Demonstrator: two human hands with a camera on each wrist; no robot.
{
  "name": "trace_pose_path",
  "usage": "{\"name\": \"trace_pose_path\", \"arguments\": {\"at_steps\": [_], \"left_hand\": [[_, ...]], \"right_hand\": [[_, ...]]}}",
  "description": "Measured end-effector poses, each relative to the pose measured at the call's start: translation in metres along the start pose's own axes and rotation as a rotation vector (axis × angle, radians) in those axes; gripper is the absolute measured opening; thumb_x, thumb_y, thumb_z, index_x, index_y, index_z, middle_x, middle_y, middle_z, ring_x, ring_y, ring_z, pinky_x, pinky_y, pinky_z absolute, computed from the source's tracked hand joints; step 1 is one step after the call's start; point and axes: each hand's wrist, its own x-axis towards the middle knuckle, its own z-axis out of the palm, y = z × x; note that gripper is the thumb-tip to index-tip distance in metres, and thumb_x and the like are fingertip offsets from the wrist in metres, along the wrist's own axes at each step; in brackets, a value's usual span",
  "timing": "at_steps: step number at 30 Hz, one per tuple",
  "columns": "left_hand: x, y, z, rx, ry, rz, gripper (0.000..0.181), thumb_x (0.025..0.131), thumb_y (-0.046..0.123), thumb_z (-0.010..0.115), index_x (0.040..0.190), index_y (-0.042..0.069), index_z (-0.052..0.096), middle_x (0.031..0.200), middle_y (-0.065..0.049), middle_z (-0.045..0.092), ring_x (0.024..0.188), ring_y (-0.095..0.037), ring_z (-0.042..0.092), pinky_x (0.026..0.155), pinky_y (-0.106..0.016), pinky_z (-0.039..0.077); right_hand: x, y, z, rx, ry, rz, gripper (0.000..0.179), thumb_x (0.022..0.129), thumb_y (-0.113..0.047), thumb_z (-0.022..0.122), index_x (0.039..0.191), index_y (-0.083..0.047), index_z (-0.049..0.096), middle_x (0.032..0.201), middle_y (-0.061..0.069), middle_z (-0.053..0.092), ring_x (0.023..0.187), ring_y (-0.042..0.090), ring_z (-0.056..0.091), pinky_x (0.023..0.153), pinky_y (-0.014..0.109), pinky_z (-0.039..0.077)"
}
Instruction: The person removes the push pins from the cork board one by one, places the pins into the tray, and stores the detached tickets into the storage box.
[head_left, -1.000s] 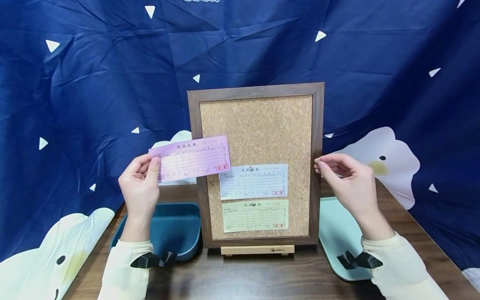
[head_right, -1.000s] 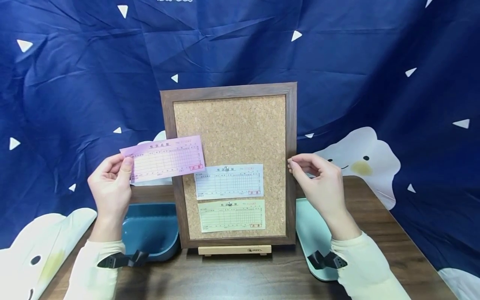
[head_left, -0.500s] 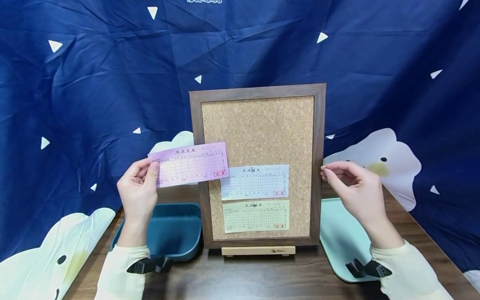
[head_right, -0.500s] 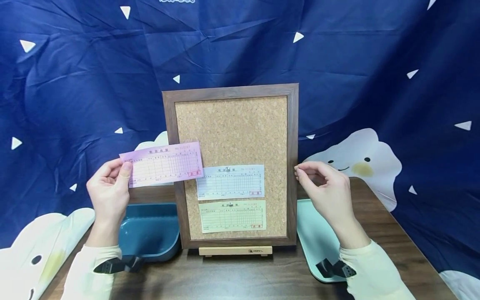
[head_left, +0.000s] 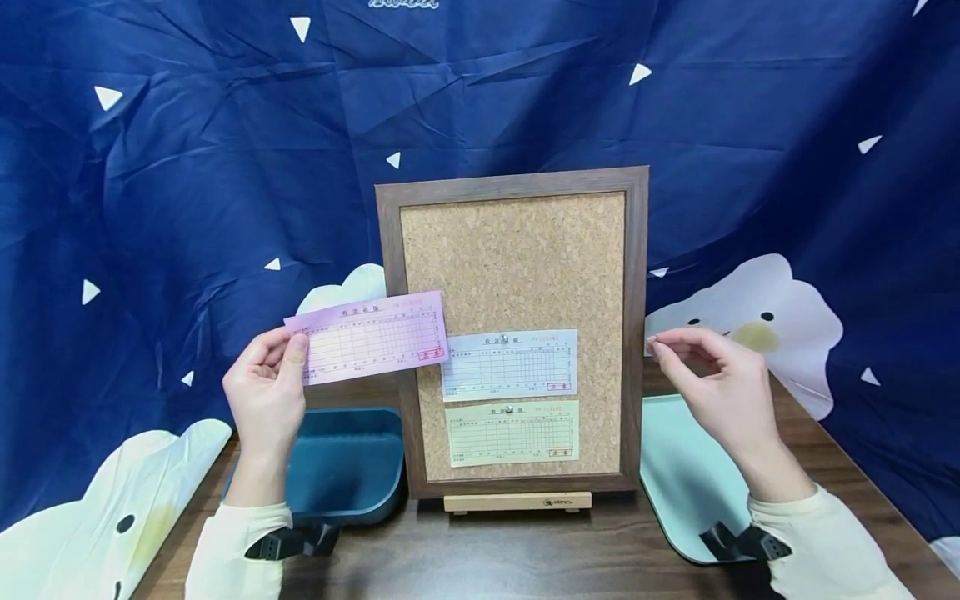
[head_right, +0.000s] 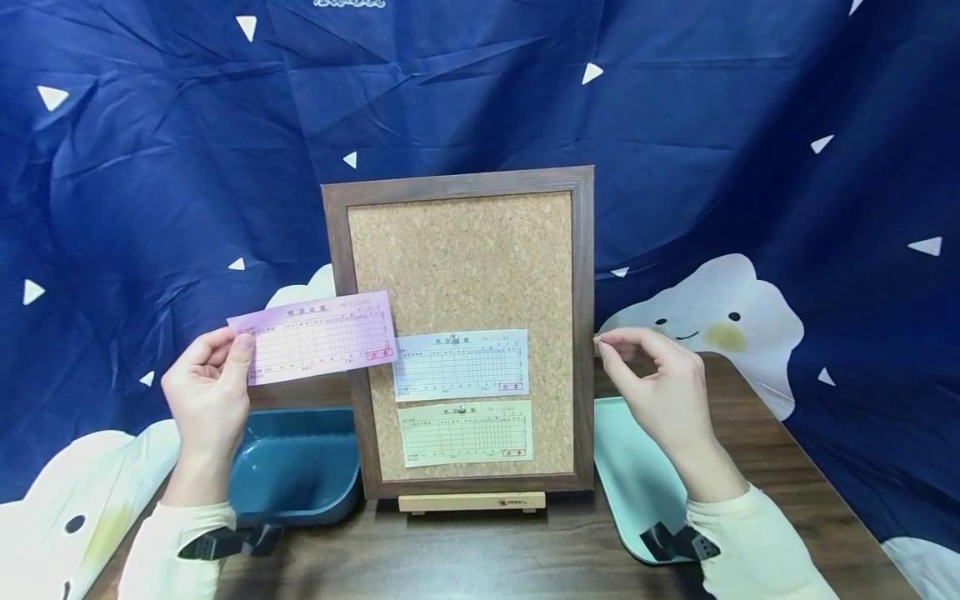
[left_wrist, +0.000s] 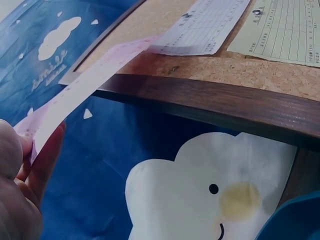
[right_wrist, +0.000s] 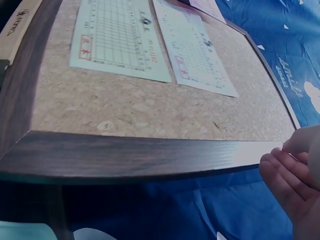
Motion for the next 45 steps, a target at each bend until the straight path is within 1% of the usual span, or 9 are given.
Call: {"name": "trace_pose_path", "arguments": {"at_steps": [6, 13, 20, 22, 25, 27, 35, 38, 45], "left_hand": [[-0.001, -0.001, -0.006, 0.037, 0.004, 0.022, 0.022, 0.102, 0.002, 0.071, 0.115, -0.016, 0.073, 0.091, 0.031, 0.074, 0.078, 0.007, 0.073, 0.074, -0.010, 0.058], [-0.002, -0.001, -0.010, 0.042, 0.009, 0.016, 0.020, 0.101, 0.000, 0.072, 0.114, -0.015, 0.073, 0.091, 0.030, 0.075, 0.079, 0.007, 0.074, 0.076, -0.010, 0.058], [-0.004, -0.001, -0.019, 0.062, -0.003, 0.000, 0.018, 0.101, -0.001, 0.072, 0.114, -0.014, 0.073, 0.092, 0.028, 0.075, 0.079, 0.007, 0.074, 0.076, -0.010, 0.058], [-0.005, -0.002, -0.020, 0.065, -0.004, -0.008, 0.019, 0.101, 0.000, 0.072, 0.115, -0.013, 0.074, 0.092, 0.027, 0.076, 0.079, 0.006, 0.074, 0.076, -0.010, 0.058], [-0.007, -0.003, -0.021, 0.066, -0.006, -0.017, 0.019, 0.101, 0.000, 0.072, 0.115, -0.013, 0.074, 0.091, 0.027, 0.076, 0.079, 0.006, 0.074, 0.076, -0.010, 0.058], [-0.008, -0.004, -0.022, 0.063, -0.005, -0.020, 0.019, 0.101, -0.001, 0.072, 0.115, -0.013, 0.074, 0.091, 0.026, 0.076, 0.078, 0.006, 0.074, 0.075, -0.010, 0.058], [-0.010, -0.009, -0.028, 0.043, -0.002, -0.026, 0.018, 0.100, -0.002, 0.072, 0.114, -0.014, 0.074, 0.091, 0.023, 0.078, 0.076, 0.005, 0.075, 0.073, -0.011, 0.058], [-0.011, -0.012, -0.031, 0.033, 0.004, -0.030, 0.016, 0.100, -0.003, 0.072, 0.113, -0.012, 0.075, 0.091, 0.021, 0.079, 0.076, 0.005, 0.075, 0.072, -0.011, 0.058], [-0.013, -0.017, -0.038, 0.059, 0.016, -0.036, 0.015, 0.100, -0.004, 0.072, 0.112, -0.012, 0.075, 0.089, 0.023, 0.077, 0.075, 0.006, 0.074, 0.072, -0.009, 0.058]], "right_hand": [[-0.005, 0.002, -0.004, -0.037, -0.006, 0.003, 0.020, 0.083, 0.013, 0.082, 0.096, -0.001, 0.082, 0.087, -0.032, 0.069, 0.077, -0.016, 0.062, 0.074, 0.002, 0.046], [-0.012, 0.005, -0.009, -0.041, -0.002, 0.012, 0.021, 0.083, 0.015, 0.082, 0.097, -0.001, 0.082, 0.090, -0.032, 0.070, 0.080, -0.017, 0.064, 0.078, 0.001, 0.048], [-0.019, 0.007, -0.012, -0.056, -0.009, 0.027, 0.025, 0.081, 0.017, 0.081, 0.098, -0.002, 0.083, 0.088, -0.014, 0.077, 0.082, -0.016, 0.065, 0.080, 0.001, 0.049], [-0.022, 0.008, -0.012, -0.065, -0.009, 0.031, 0.024, 0.082, 0.016, 0.082, 0.097, -0.002, 0.083, 0.088, -0.017, 0.076, 0.081, -0.017, 0.064, 0.079, 0.001, 0.049], [-0.025, 0.009, -0.013, -0.078, -0.008, 0.033, 0.022, 0.082, 0.014, 0.083, 0.096, -0.003, 0.083, 0.090, -0.030, 0.070, 0.080, -0.018, 0.062, 0.077, 0.000, 0.048], [-0.026, 0.009, -0.013, -0.083, -0.009, 0.035, 0.022, 0.083, 0.014, 0.083, 0.096, -0.003, 0.083, 0.090, -0.032, 0.068, 0.080, -0.018, 0.062, 0.077, 0.000, 0.048], [-0.033, 0.014, -0.016, -0.109, -0.030, 0.044, 0.023, 0.083, 0.013, 0.083, 0.097, -0.005, 0.083, 0.090, -0.031, 0.070, 0.081, -0.019, 0.062, 0.078, 0.000, 0.048], [-0.037, 0.017, -0.017, -0.122, -0.031, 0.036, 0.024, 0.083, 0.012, 0.083, 0.097, -0.007, 0.083, 0.090, -0.032, 0.070, 0.080, -0.020, 0.062, 0.075, 0.001, 0.045], [-0.043, 0.023, -0.018, -0.122, -0.036, 0.037, 0.025, 0.081, 0.013, 0.083, 0.096, -0.008, 0.083, 0.087, -0.030, 0.072, 0.079, -0.021, 0.062, 0.073, 0.002, 0.044]]}}
